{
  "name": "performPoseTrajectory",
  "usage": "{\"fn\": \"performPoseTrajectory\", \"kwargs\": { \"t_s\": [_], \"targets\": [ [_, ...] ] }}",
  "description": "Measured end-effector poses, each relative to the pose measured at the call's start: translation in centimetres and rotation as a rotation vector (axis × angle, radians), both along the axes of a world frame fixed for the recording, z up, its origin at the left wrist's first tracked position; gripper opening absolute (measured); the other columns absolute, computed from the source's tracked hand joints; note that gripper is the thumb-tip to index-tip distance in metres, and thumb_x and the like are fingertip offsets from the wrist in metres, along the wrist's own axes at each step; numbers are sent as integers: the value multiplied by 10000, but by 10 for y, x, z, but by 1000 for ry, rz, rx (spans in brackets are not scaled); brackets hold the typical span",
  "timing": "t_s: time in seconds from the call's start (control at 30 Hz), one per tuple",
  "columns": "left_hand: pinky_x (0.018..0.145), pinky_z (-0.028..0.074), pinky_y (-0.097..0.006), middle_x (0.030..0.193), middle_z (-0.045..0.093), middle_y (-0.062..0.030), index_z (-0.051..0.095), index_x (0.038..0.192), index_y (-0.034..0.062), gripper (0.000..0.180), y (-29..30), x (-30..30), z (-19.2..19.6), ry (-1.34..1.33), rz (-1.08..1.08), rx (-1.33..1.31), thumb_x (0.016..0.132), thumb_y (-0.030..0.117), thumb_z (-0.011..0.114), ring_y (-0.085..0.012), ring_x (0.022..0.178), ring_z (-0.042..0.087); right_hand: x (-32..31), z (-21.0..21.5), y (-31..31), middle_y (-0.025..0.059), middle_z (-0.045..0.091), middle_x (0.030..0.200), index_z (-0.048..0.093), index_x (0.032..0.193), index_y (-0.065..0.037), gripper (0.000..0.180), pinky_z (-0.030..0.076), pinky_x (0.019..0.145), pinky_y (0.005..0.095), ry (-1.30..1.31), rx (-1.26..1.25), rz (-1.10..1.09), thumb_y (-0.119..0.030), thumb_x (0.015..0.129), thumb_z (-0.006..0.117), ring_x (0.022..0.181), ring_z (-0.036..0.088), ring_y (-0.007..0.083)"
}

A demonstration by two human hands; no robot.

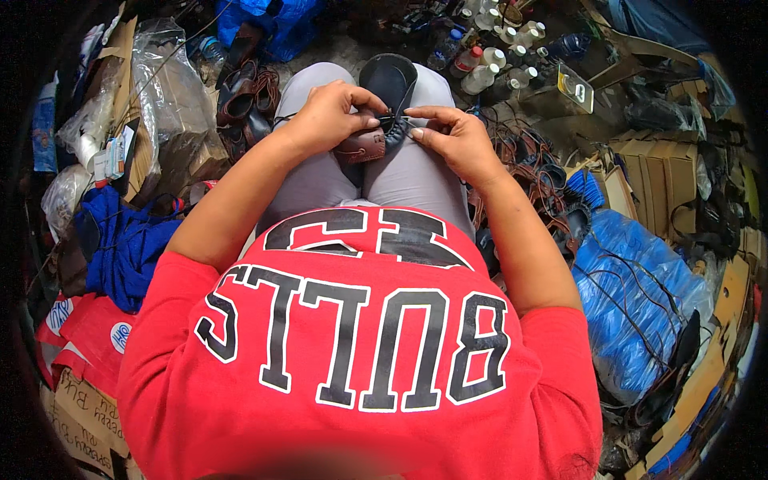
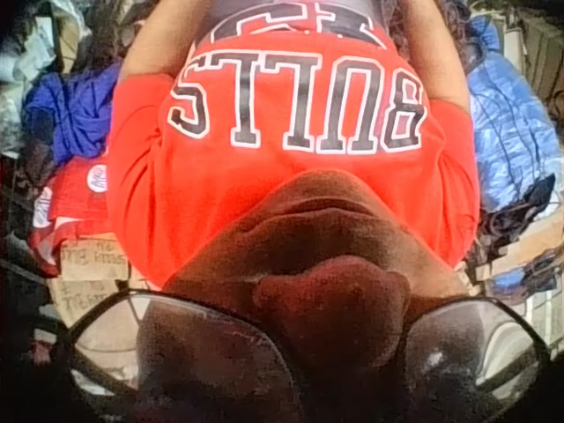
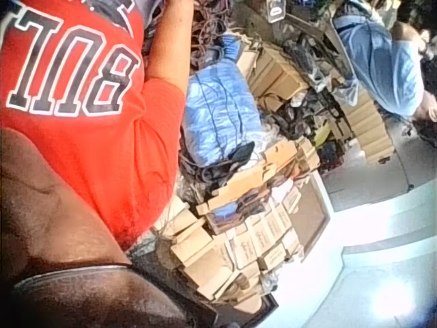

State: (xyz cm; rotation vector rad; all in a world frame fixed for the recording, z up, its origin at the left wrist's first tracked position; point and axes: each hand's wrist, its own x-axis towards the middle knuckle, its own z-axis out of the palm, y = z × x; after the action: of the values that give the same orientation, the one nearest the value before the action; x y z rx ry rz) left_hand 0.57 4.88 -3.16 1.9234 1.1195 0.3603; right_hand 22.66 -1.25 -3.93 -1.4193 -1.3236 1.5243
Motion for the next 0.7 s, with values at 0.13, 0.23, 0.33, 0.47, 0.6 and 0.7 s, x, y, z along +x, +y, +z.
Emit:
{"fn": "performPoseTrajectory", "kwargs": {
  "t_s": [0.13, 0.23, 0.33, 0.47, 0.6, 0.7],
  "targets": [
    [661, 471, -268, 739, 670, -28, 695, 914, 101, 165, 1, 8, -2, 9, 39, -65, 756, 136, 728, -117, 679, 616, -3, -4, 1, -35, 574, 752, 670, 1078, -61, 278, 391, 597, 174, 54, 28, -39, -38, 802, 691, 667, 480, 37],
    [679, 479, -275, 745, 673, -25, 676, 847, 76, 133, 4, 14, -7, -7, 58, -112, 747, 138, 738, -110, 676, 616, -8, -5, 5, -11, 604, 781, 675, 1009, -39, 211, 412, 613, 175, 30, 17, -74, -38, 798, 694, 682, 511, 44],
    [839, 359, -387, 759, 689, -5, 705, 848, 139, 188, 12, 17, -19, -53, 21, -149, 706, 254, 752, -155, 748, 638, -10, -3, 13, 11, 629, 808, 671, 918, -14, 135, 435, 628, 187, 162, -25, -115, -54, 794, 704, 698, 538, 51],
    [676, 473, -254, 736, 667, -46, 671, 824, 48, 153, 16, 20, -13, -69, -10, -152, 717, 112, 760, -116, 674, 614, -8, 2, 24, 15, 635, 810, 658, 818, -6, 107, 443, 629, 198, -27, -2, -7, -84, 779, 722, 697, 550, 59],
    [643, 463, -249, 697, 616, -35, 674, 804, 34, 117, 20, -3, -18, -62, -36, 205, 731, 90, 747, -114, 687, 584, 19, -7, 28, -17, 570, 771, 629, 790, -31, 150, 391, 650, 212, -230, 345, 50, -149, 791, 723, 716, 498, 68],
    [631, 440, -271, 687, 571, -30, 670, 816, 31, 108, 17, -6, -8, -105, 19, -249, 764, 110, 722, -121, 707, 563, 29, -10, 16, 15, 492, 823, 616, 861, -21, 205, 390, 734, 253, 31, -82, -13, -168, 770, 725, 839, 488, 109]
  ]
}}
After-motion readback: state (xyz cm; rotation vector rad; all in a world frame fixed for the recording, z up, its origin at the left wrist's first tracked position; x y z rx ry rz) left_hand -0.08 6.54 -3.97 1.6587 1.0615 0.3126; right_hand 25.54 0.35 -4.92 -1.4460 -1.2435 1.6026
